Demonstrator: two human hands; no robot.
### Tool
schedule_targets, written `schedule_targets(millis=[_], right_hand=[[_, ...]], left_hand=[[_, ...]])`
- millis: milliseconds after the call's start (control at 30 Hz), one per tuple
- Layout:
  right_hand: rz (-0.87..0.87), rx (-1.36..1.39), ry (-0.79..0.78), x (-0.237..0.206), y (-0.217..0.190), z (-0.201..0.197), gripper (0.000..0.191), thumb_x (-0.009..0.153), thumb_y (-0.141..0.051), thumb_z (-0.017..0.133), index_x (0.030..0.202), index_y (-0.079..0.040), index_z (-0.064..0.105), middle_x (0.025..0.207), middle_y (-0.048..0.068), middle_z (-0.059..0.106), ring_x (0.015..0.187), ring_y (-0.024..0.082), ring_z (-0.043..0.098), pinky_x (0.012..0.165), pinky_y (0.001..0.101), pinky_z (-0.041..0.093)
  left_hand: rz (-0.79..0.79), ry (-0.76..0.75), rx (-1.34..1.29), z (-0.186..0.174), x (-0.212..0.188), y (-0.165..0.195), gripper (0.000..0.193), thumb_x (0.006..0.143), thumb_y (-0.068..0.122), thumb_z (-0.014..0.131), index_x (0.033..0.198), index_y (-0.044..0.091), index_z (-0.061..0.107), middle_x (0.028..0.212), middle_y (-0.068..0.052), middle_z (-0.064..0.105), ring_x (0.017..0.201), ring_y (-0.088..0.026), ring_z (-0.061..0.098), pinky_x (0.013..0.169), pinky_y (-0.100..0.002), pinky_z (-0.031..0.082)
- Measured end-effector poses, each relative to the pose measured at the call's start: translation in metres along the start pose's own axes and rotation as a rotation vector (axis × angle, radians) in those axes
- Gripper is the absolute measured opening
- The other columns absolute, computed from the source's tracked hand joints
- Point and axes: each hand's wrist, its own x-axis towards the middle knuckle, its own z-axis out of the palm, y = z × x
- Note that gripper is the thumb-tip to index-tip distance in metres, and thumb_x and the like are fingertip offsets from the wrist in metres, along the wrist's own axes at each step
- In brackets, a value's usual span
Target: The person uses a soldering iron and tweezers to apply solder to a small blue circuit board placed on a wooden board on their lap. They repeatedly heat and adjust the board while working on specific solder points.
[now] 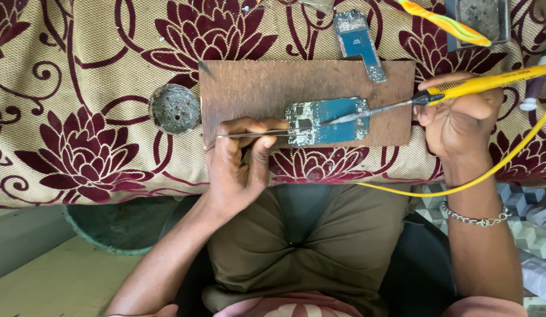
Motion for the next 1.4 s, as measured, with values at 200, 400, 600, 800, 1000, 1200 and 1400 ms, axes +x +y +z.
schedule_targets(millis=[200, 400, 600, 800, 1000, 1200, 1400], right_hand=[[0.057, 0.016, 0.115, 0.0024, 0.0001, -0.0036, 0.054, 0.103, -0.035, 0.081, 0.104, 0.015, 0.063, 0.102, 0.026, 0.069, 0.068, 0.025, 0.068, 0.071, 0.0348, 0.06], [0.029, 0.041, 0.043, 0.0021, -0.0006, -0.0027, 0.059, 0.1, -0.043, 0.082, 0.113, 0.011, 0.062, 0.112, 0.026, 0.069, 0.08, 0.028, 0.073, 0.075, 0.0384, 0.064], [0.025, 0.07, 0.029, 0.0007, 0.0001, -0.003, 0.065, 0.097, -0.046, 0.083, 0.116, 0.011, 0.062, 0.112, 0.028, 0.069, 0.082, 0.029, 0.073, 0.075, 0.0391, 0.065], [0.032, 0.06, 0.041, 0.0006, 0.0005, -0.0039, 0.061, 0.099, -0.043, 0.084, 0.114, 0.01, 0.06, 0.111, 0.028, 0.069, 0.08, 0.029, 0.073, 0.075, 0.0392, 0.065], [0.043, 0.075, 0.036, -0.0004, 0.0, -0.0028, 0.056, 0.101, -0.039, 0.085, 0.114, 0.01, 0.061, 0.111, 0.027, 0.069, 0.083, 0.03, 0.073, 0.076, 0.0413, 0.065], [0.047, 0.096, 0.053, -0.0002, -0.0004, -0.0044, 0.05, 0.105, -0.033, 0.084, 0.112, 0.011, 0.061, 0.112, 0.028, 0.069, 0.083, 0.03, 0.073, 0.075, 0.0423, 0.065], [0.038, 0.079, 0.051, 0.0007, -0.0008, -0.0036, 0.052, 0.103, -0.035, 0.084, 0.114, 0.012, 0.063, 0.112, 0.029, 0.069, 0.08, 0.03, 0.073, 0.074, 0.0409, 0.065]], left_hand=[[0.03, -0.011, -0.051, 0.0, 0.002, -0.0017, 0.022, 0.109, -0.01, 0.054, 0.123, 0.001, 0.042, 0.117, -0.02, 0.071, 0.114, -0.028, 0.076, 0.094, -0.033, 0.065], [0.023, -0.008, 0.003, -0.0007, 0.0012, -0.0003, 0.023, 0.109, -0.009, 0.057, 0.121, 0.001, 0.041, 0.117, -0.018, 0.073, 0.108, -0.024, 0.078, 0.09, -0.031, 0.064], [0.013, 0.0, -0.007, -0.0005, 0.0013, 0.0006, 0.023, 0.108, -0.009, 0.057, 0.12, 0.002, 0.041, 0.117, -0.018, 0.073, 0.108, -0.025, 0.078, 0.09, -0.031, 0.063], [0.024, -0.001, 0.0, -0.0002, 0.0016, 0.0009, 0.022, 0.109, -0.009, 0.056, 0.121, 0.001, 0.041, 0.117, -0.018, 0.072, 0.11, -0.026, 0.077, 0.094, -0.032, 0.063], [0.011, -0.001, -0.025, 0.0005, 0.001, -0.0003, 0.021, 0.109, -0.009, 0.055, 0.121, 0.001, 0.041, 0.117, -0.019, 0.072, 0.111, -0.026, 0.077, 0.094, -0.032, 0.064], [0.003, -0.016, -0.046, -0.0004, 0.0024, -0.0011, 0.02, 0.109, -0.008, 0.056, 0.121, 0.001, 0.042, 0.118, -0.02, 0.074, 0.111, -0.024, 0.077, 0.09, -0.03, 0.064], [0.022, -0.004, -0.014, -0.0009, 0.0031, 0.0004, 0.021, 0.109, -0.008, 0.057, 0.12, 0.002, 0.042, 0.117, -0.019, 0.073, 0.11, -0.024, 0.078, 0.092, -0.03, 0.063]])
